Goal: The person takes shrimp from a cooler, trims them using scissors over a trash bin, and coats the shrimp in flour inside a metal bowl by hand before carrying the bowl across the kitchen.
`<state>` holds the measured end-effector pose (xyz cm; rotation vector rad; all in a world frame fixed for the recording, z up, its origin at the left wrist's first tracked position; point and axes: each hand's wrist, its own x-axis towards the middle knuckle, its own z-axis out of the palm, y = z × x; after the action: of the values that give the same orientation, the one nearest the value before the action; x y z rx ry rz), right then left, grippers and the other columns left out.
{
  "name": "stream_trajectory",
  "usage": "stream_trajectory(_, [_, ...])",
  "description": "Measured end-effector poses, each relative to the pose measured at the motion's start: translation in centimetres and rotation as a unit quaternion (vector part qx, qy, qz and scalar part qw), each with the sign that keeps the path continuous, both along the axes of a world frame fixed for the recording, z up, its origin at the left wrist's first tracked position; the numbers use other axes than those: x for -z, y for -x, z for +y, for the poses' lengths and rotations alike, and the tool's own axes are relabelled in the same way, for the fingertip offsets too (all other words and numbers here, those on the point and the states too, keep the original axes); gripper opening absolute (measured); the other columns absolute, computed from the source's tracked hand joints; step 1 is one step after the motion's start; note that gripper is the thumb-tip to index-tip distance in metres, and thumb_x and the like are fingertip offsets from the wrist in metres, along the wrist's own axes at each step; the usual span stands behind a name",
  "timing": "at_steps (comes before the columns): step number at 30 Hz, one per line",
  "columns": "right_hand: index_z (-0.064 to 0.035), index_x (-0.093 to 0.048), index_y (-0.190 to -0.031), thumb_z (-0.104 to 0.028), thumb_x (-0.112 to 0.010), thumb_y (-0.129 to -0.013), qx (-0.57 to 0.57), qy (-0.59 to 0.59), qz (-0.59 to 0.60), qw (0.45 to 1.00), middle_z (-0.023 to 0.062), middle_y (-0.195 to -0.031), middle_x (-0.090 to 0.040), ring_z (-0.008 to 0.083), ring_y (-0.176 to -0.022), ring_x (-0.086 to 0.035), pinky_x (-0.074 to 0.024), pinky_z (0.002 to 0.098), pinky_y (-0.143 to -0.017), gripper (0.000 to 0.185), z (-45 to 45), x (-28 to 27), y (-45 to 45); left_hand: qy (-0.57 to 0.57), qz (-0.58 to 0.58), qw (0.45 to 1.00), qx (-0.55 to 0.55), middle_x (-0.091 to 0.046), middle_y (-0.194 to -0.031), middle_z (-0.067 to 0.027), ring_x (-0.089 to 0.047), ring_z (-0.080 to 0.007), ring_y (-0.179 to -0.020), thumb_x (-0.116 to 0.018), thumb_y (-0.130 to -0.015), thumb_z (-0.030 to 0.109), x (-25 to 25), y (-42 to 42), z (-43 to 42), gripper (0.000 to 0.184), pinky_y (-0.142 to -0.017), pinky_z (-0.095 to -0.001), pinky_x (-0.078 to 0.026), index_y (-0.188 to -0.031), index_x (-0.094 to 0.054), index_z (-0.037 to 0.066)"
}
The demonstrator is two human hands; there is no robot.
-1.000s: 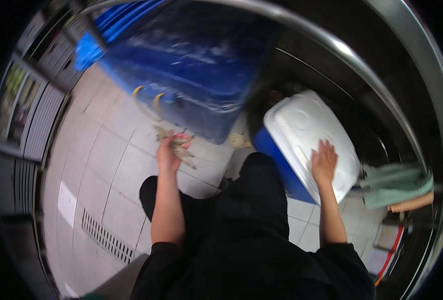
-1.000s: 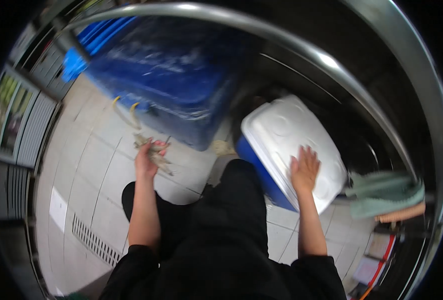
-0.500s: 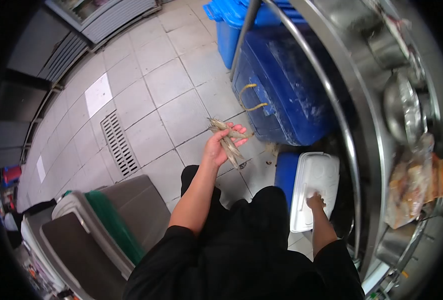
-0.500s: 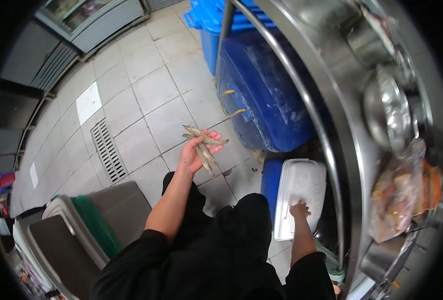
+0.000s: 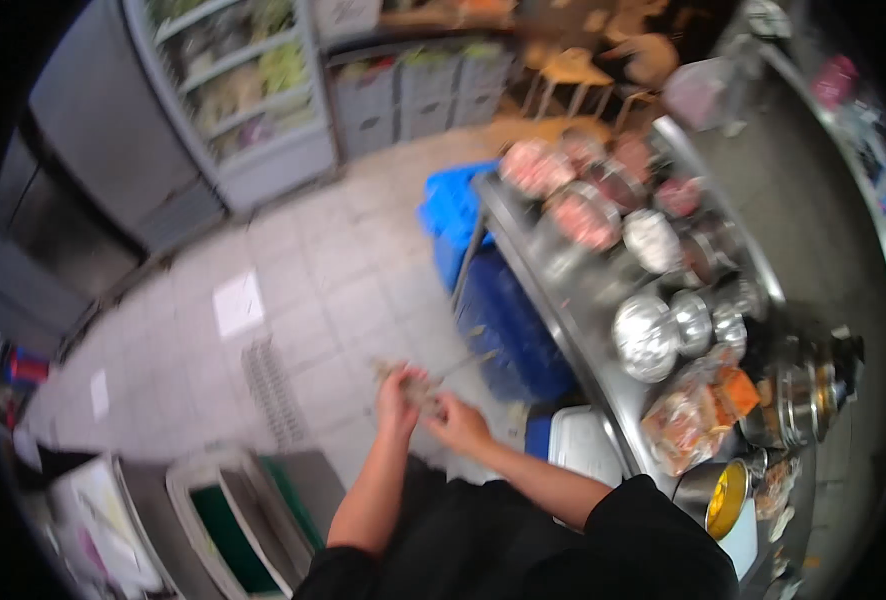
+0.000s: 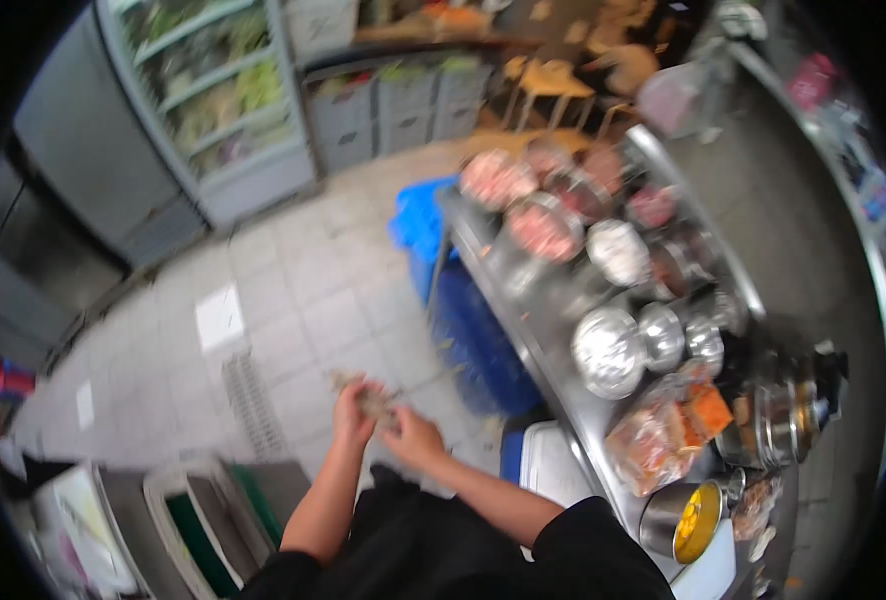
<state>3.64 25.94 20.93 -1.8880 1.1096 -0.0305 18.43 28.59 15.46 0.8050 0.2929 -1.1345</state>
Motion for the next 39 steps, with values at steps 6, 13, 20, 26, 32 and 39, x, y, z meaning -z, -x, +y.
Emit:
stream_trajectory(6, [-0.0099,-0.063,-0.112,-0.047,-0.065,-0.084,-0.092,0.238,-0.041,0.966,0.0150,-0.096,-0.063,0.0326,-0.087,-0.062,-0.0481,0.0421,-0.079,0.047,-2.9,-4.1,-3.0,0.055,-0.007,0.998,0.033,-0.058,-0.089,-0.0110,-0.059,-0.0275,-0.088,-0.056,-0.086,0.008,-6.4,-4.6,-1.3,0.019,-0.079,-0.0429,-0.052,-0.104,-0.051,0.006])
stream_trajectory(13, [-0.0063,-0.062,-0.107,-0.045,-0.057,-0.091,-0.085,0.089,-0.141,0.982,0.0161,-0.100,-0.065,0.0346,-0.093,-0.062,-0.0477,0.0432,-0.081,0.042,-12.1,-5.0,-12.3,0.055,0.004,0.998,0.032,-0.058,-0.087,-0.0102,-0.059,-0.0263,-0.087,-0.062,-0.088,0.016,-9.5,-13.2,-10.0,0.019,-0.081,-0.0440,-0.051,-0.100,-0.052,0.006])
stream_trajectory(20, [-0.0060,-0.062,-0.097,-0.048,-0.052,-0.095,-0.097,-0.063,-0.176,0.978,0.0085,-0.080,-0.066,0.0217,-0.072,-0.065,-0.0505,0.0369,-0.068,0.043,-27.1,-5.4,-25.7,0.076,-0.086,0.991,0.062,-0.060,-0.089,-0.0082,-0.059,-0.0257,-0.090,-0.063,-0.090,0.018,-10.3,-25.7,-23.9,0.020,-0.085,-0.0422,-0.048,-0.104,-0.052,0.008])
stream_trajectory(26, [-0.0058,-0.065,-0.100,-0.048,-0.051,-0.095,-0.046,-0.106,-0.199,0.973,0.0058,-0.076,-0.066,0.0165,-0.067,-0.064,-0.0507,0.0335,-0.064,0.045,-37.1,-8.0,-33.9,0.093,-0.134,0.982,0.093,-0.061,-0.090,-0.0086,-0.060,-0.0265,-0.091,-0.060,-0.091,0.015,-13.8,-32.7,-33.5,0.022,-0.085,-0.0437,-0.048,-0.109,-0.050,0.008])
stream_trajectory(32, [-0.0071,-0.066,-0.099,-0.056,-0.049,-0.093,0.013,0.041,-0.110,0.993,0.0109,-0.077,-0.066,0.0246,-0.072,-0.066,-0.0515,0.0382,-0.069,0.052,-45.9,-8.3,-41.7,0.118,-0.135,0.974,0.140,-0.059,-0.090,-0.0113,-0.060,-0.0274,-0.090,-0.055,-0.093,0.015,-9.8,-41.0,-45.2,0.019,-0.087,-0.0458,-0.049,-0.109,-0.051,0.007])
stream_trajectory(39, [-0.0064,-0.066,-0.109,-0.036,-0.057,-0.095,0.094,0.151,-0.248,0.952,0.0145,-0.097,-0.067,0.0300,-0.080,-0.065,-0.0518,0.0388,-0.077,0.034,-59.3,-4.2,-51.3,0.092,-0.066,0.978,0.175,-0.060,-0.091,-0.0131,-0.062,-0.0300,-0.085,-0.048,-0.095,0.010,-9.8,-55.8,-58.8,0.013,-0.082,-0.0465,-0.053,-0.107,-0.051,0.004])
